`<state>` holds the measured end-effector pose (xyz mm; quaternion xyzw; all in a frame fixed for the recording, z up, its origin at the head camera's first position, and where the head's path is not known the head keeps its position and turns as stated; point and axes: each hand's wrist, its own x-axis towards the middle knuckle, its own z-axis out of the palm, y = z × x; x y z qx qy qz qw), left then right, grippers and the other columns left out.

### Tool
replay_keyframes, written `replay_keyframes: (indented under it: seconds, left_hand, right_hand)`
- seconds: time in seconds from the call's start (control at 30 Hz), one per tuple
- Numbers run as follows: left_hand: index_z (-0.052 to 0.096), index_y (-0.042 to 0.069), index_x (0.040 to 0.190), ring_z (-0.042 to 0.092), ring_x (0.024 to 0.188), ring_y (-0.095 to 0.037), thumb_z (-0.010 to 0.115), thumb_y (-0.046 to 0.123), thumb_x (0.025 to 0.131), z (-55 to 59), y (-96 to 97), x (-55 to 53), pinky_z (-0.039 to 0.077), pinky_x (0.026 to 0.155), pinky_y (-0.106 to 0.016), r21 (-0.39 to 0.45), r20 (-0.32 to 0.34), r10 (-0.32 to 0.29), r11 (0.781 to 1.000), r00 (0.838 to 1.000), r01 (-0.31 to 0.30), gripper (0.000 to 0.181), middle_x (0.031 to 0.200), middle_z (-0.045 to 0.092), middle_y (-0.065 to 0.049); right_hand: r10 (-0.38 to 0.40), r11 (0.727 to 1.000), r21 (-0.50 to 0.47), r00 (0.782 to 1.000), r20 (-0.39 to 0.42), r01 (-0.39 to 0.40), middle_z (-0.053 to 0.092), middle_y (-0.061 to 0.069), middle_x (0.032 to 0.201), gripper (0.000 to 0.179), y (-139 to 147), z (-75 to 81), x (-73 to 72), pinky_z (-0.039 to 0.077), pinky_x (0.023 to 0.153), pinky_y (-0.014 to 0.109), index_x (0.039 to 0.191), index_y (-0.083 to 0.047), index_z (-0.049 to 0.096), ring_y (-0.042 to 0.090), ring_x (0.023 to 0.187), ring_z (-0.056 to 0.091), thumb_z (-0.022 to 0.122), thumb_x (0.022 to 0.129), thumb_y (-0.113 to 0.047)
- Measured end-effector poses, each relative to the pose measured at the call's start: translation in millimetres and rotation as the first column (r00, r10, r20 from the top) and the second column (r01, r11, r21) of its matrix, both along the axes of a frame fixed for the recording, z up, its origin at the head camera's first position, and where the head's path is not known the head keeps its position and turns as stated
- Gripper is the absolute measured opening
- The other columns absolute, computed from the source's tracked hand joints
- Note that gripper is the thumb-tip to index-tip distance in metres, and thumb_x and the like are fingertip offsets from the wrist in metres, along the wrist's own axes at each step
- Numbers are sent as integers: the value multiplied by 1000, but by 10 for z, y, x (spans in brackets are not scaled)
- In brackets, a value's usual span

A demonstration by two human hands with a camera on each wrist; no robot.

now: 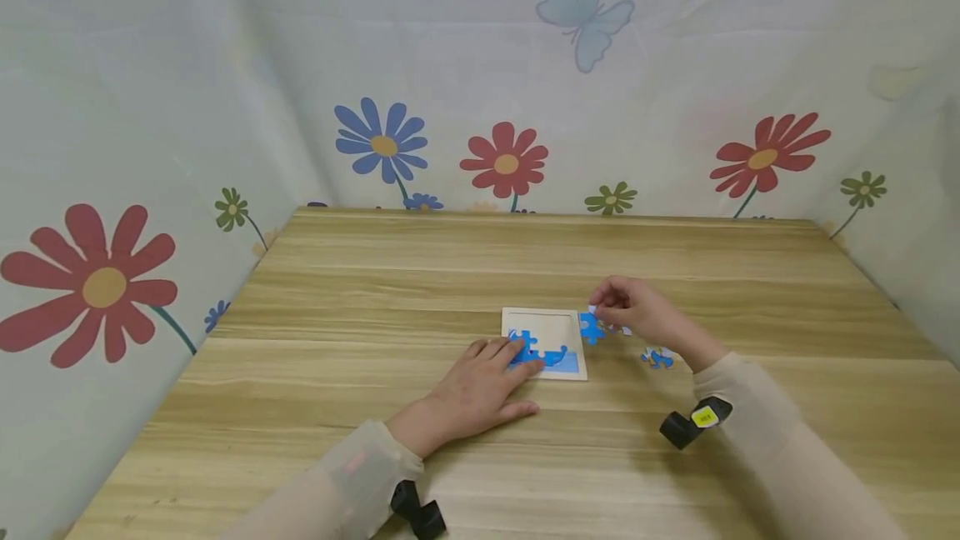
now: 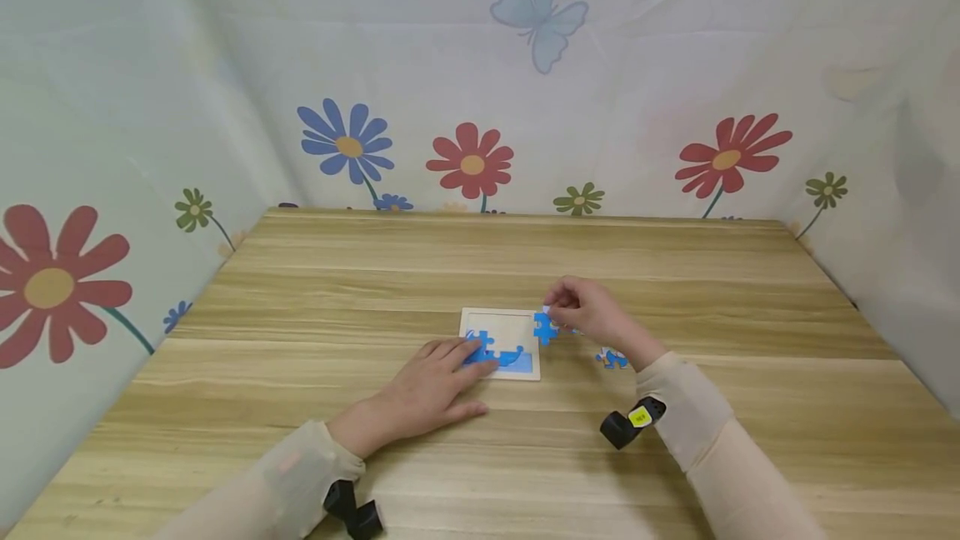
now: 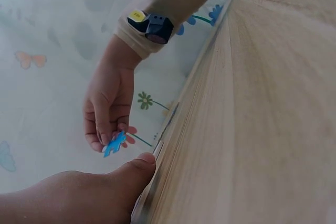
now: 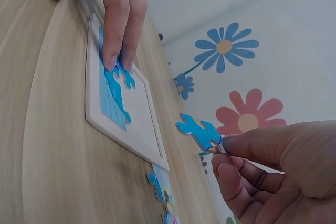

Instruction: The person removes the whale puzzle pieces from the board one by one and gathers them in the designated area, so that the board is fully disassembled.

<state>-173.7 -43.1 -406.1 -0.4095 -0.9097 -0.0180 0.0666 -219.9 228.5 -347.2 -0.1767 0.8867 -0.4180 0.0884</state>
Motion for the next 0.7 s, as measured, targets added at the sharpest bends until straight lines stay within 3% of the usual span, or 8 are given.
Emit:
replay_keyframes:
  seconds: [0.37,0.7]
  left_hand:
    - [50,26,140,45,134,-29,47,58,94,10,5,5,39,107,-47,2,9,6,1000,1000,-6,56,145,48,-9]
    - [49,26,140,44,135,-29,47,58,94,4,7,-1,39,108,-48,2,19,9,1000,1000,-9,56,146,48,-9]
  right_hand:
    - [20,1000,21,1000,0,-20,62,16,87,14,190,-20,40,53,63,30,102,9,57,18,73,56,58,93,-1]
    - [6,998,56,999,53,-9,61,10,86,13,314,-99,62,52,65,23,101,8,58,12,74,55,58,93,-2]
